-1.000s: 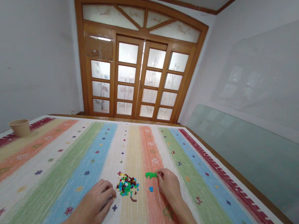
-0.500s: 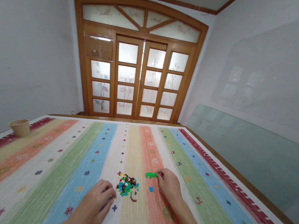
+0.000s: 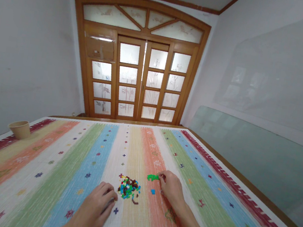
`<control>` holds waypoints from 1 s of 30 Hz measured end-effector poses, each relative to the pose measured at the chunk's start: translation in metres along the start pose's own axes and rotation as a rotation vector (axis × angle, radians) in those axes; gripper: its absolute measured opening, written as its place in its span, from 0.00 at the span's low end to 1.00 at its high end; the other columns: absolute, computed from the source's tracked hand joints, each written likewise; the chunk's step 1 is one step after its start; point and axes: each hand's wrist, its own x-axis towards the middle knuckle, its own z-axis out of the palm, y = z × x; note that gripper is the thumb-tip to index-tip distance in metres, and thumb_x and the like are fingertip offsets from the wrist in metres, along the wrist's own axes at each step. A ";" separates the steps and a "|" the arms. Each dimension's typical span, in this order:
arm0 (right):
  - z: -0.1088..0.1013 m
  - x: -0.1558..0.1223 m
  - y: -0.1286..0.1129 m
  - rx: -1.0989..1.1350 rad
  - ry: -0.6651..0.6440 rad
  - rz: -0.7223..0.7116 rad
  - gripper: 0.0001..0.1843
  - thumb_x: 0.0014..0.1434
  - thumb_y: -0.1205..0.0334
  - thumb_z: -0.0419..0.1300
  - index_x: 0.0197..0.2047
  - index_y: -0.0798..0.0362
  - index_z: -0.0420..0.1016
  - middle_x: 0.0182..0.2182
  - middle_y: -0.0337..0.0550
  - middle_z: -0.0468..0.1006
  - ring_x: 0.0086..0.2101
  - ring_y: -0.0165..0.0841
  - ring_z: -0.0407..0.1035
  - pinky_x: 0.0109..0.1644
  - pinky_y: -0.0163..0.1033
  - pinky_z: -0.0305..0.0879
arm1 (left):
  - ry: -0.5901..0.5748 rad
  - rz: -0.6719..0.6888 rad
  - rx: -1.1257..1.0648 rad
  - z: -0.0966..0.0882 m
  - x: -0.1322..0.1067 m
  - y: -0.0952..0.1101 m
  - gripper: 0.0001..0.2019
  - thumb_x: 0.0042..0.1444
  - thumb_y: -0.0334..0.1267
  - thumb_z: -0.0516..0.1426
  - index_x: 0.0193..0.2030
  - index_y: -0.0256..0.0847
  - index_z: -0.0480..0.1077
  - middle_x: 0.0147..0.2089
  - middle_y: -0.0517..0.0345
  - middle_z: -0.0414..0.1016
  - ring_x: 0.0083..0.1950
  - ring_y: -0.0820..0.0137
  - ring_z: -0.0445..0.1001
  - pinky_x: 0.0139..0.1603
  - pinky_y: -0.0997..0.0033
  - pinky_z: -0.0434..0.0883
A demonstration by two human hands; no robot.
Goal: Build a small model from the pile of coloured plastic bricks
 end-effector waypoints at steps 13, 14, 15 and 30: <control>0.002 0.002 0.002 0.000 -0.006 -0.003 0.14 0.66 0.66 0.57 0.45 0.53 0.85 0.44 0.49 0.86 0.45 0.39 0.78 0.46 0.36 0.64 | 0.001 -0.002 -0.014 0.000 0.000 0.000 0.09 0.66 0.28 0.53 0.42 0.45 0.73 0.45 0.51 0.77 0.46 0.60 0.77 0.47 0.61 0.76; 0.001 0.001 0.001 -0.001 -0.006 -0.003 0.14 0.65 0.66 0.57 0.45 0.53 0.85 0.44 0.48 0.86 0.45 0.39 0.78 0.46 0.36 0.64 | -0.001 -0.001 -0.012 0.000 0.000 0.000 0.09 0.66 0.28 0.53 0.42 0.45 0.73 0.45 0.51 0.77 0.46 0.60 0.77 0.47 0.61 0.76; 0.001 0.001 0.001 -0.002 -0.007 -0.004 0.14 0.65 0.66 0.57 0.45 0.53 0.85 0.44 0.48 0.86 0.45 0.39 0.78 0.46 0.36 0.64 | -0.003 0.000 -0.010 0.000 0.000 -0.001 0.09 0.66 0.29 0.53 0.42 0.45 0.73 0.45 0.51 0.77 0.46 0.60 0.77 0.47 0.61 0.76; -0.001 -0.001 -0.001 0.001 0.003 -0.009 0.13 0.65 0.67 0.57 0.44 0.52 0.84 0.43 0.48 0.85 0.44 0.39 0.78 0.45 0.36 0.64 | 0.028 0.000 -0.028 -0.003 0.001 0.003 0.08 0.66 0.29 0.54 0.41 0.45 0.74 0.43 0.52 0.77 0.44 0.61 0.77 0.46 0.63 0.77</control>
